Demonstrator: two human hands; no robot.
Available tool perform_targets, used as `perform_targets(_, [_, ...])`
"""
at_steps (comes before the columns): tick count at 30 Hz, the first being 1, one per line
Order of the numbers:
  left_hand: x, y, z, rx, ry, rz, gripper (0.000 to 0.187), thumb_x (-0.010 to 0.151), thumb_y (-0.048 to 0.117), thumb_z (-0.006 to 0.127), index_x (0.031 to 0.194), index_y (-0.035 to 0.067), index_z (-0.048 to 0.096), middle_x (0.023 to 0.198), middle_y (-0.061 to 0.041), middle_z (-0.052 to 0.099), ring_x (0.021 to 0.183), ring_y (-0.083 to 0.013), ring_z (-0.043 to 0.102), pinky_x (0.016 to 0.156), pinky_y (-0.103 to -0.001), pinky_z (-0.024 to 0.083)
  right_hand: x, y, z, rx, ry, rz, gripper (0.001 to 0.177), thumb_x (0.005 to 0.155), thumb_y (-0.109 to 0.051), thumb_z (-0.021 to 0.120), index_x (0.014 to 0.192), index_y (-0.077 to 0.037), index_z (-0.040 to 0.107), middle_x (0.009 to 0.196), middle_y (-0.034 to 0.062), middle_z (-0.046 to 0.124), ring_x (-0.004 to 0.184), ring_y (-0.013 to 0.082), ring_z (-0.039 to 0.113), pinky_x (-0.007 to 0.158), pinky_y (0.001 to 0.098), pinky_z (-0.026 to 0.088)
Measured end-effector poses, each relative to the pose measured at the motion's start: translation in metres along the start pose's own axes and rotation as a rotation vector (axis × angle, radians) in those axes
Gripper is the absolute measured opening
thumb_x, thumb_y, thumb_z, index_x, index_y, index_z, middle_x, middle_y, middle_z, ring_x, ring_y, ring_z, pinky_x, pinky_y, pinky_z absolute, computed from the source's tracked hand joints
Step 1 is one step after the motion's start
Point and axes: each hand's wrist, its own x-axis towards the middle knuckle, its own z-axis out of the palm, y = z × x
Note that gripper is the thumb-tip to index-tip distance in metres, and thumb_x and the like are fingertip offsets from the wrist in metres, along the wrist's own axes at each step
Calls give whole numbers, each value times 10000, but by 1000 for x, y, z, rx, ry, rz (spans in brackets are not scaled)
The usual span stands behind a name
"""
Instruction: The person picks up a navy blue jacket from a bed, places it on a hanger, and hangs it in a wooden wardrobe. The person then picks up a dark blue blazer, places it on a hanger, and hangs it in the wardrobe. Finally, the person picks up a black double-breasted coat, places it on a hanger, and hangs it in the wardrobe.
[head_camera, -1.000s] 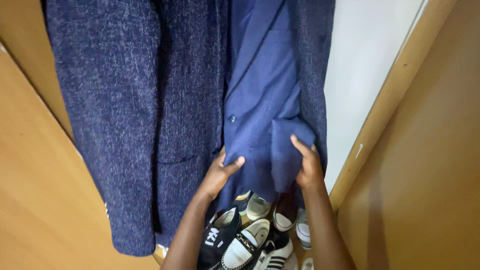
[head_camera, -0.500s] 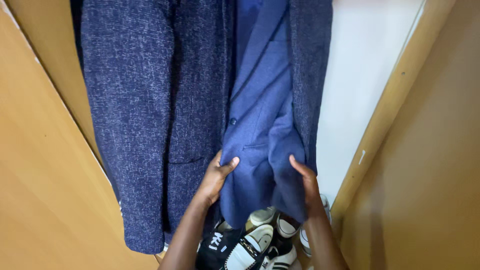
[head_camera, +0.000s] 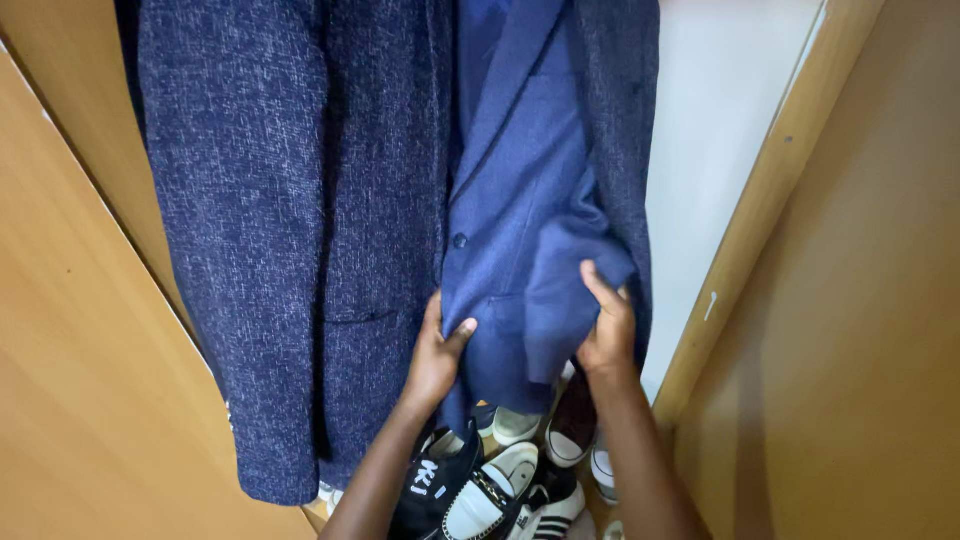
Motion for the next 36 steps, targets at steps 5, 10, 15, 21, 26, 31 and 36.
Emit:
perform_targets(5, [7, 11, -6, -127, 8, -59, 610, 938, 83, 631, 1516, 51, 440, 1422, -125, 615, 1296, -218, 576, 1133, -349, 403, -34, -10, -60, -239, -222, 474, 355, 932, -202, 723, 1141, 85, 716, 932, 215, 755, 745, 279, 748, 681, 399, 605])
perform_targets(10, [4, 2, -11, -276, -75, -342, 641, 911, 110, 653, 1508, 77, 421, 1419, -114, 601, 1271, -216, 580, 1103, -371, 431, -57, 25, -60, -78, -142, 434, 317, 882, -176, 724, 1159, -29, 676, 1077, 100, 746, 932, 206, 729, 866, 357, 589])
perform_targets(15, [16, -5, -7, 92, -19, -95, 643, 957, 139, 679, 1508, 3, 376, 1457, -147, 557, 1322, -218, 548, 1135, -349, 384, -49, -11, -6, 119, 45, 586, 333, 912, -298, 669, 1088, -24, 737, 966, 90, 792, 847, 189, 757, 807, 326, 601])
perform_targets(21, [2, -6, -7, 7, -117, -165, 590, 936, 119, 656, 1482, 33, 451, 1378, -130, 648, 1250, -209, 609, 1091, -338, 439, -60, 7, 19, 13, 101, 519, 420, 936, -432, 660, 979, -19, 727, 826, 103, 763, 709, 200, 726, 695, 326, 591])
perform_targets(26, [2, 7, -14, 69, -161, -23, 569, 953, 134, 660, 1485, 37, 483, 1394, -160, 650, 1276, -256, 596, 1107, -357, 423, -35, 28, 1, 131, 61, 449, 348, 969, -387, 719, 1024, -44, 714, 884, 75, 746, 708, 202, 705, 653, 331, 583])
perform_targets(31, [-8, 37, 3, 698, 123, -150, 664, 940, 250, 665, 1545, 166, 403, 1440, -159, 564, 1222, -361, 603, 1007, -425, 485, -25, -7, 16, -43, 186, 318, 344, 865, -204, 712, 1146, -6, 699, 1044, 121, 753, 828, 227, 753, 736, 339, 622])
perform_targets(36, [-46, 47, 13, 997, 210, 790, 303, 929, 129, 653, 1231, 112, 645, 1299, -105, 592, 1271, -297, 553, 1086, -486, 438, -51, -27, 57, -172, 293, 243, 334, 843, -91, 736, 1171, -35, 710, 1050, 109, 745, 839, 218, 744, 733, 335, 611])
